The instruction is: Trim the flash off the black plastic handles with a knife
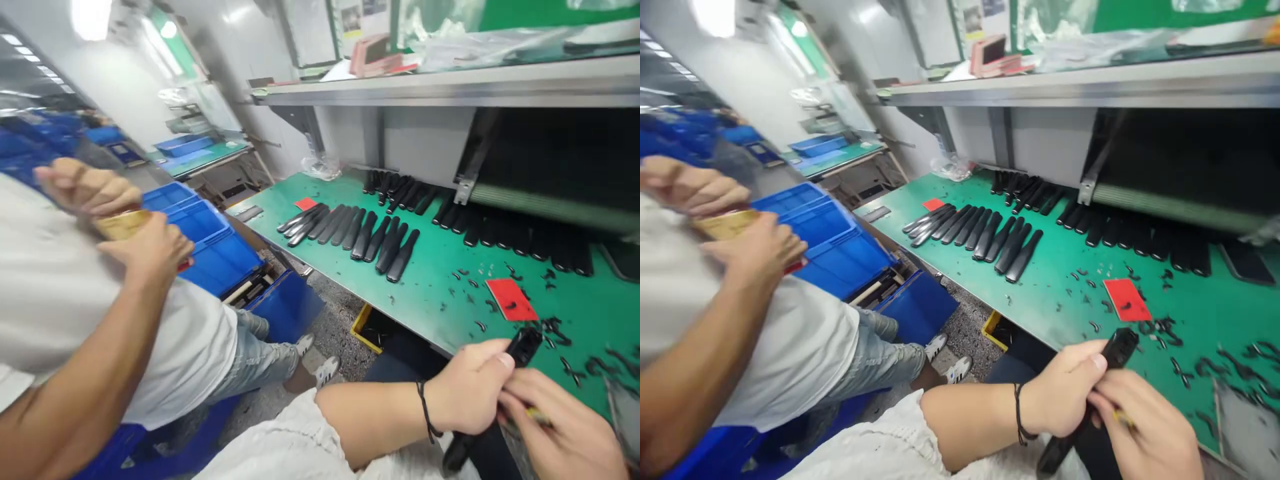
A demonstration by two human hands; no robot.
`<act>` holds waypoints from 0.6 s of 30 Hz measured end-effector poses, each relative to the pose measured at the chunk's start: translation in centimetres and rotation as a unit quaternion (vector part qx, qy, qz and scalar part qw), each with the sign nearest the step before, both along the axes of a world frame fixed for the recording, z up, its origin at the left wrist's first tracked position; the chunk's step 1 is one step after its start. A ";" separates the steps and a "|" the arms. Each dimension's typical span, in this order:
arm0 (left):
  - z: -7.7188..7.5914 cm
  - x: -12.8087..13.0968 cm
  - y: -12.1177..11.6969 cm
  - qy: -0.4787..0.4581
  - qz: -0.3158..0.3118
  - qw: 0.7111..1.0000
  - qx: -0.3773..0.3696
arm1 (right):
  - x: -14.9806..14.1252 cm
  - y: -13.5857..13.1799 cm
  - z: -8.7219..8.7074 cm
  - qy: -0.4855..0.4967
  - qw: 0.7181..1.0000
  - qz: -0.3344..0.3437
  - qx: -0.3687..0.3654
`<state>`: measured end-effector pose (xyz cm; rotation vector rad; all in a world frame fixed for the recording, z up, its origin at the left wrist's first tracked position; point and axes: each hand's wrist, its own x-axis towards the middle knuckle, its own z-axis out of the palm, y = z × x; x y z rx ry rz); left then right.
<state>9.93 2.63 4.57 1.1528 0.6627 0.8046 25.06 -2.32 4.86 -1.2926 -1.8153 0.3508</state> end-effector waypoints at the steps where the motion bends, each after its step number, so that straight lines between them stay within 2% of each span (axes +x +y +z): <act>1: -0.1 0.0 -0.2 -0.016 -0.016 1.000 -0.019 | -0.4 -0.5 0.3 0.009 1.000 0.003 -0.017; 3: -0.2 -0.1 0.0 -0.047 -0.034 0.995 -0.080 | -0.8 -1.1 0.6 0.059 0.998 -0.006 -0.004; 5: -0.2 -0.2 1.3 -0.060 0.001 0.988 -0.143 | -0.4 -1.0 0.5 0.069 0.995 -0.063 0.044; 7: 0.1 -0.3 3.1 -0.107 0.060 0.967 -0.222 | 0.8 -0.4 -0.2 -0.001 0.983 -0.161 0.084; 9: 0.5 -0.2 4.8 -0.176 0.109 0.941 -0.268 | 2.1 0.2 -0.9 -0.077 0.968 -0.228 0.070; 11: 1.0 -0.3 6.0 -0.212 0.146 0.923 -0.286 | 2.7 0.2 -1.4 -0.088 0.962 -0.250 0.069; 12: 1.2 -0.3 6.3 -0.220 0.160 0.918 -0.290 | 2.6 0.0 -1.4 -0.071 0.970 -0.221 0.077; 14: 1.4 -0.2 6.5 -0.231 0.178 0.909 -0.297 | 1.5 -0.8 -1.3 -0.037 0.991 -0.090 0.093; 16: 1.2 -0.1 6.5 -0.238 0.183 0.905 -0.300 | 0.0 -1.8 -1.3 -0.043 0.992 0.048 0.105; 18: 0.9 0.1 6.3 -0.243 0.177 0.904 -0.304 | -1.3 -2.5 -1.5 -0.052 0.986 0.108 0.115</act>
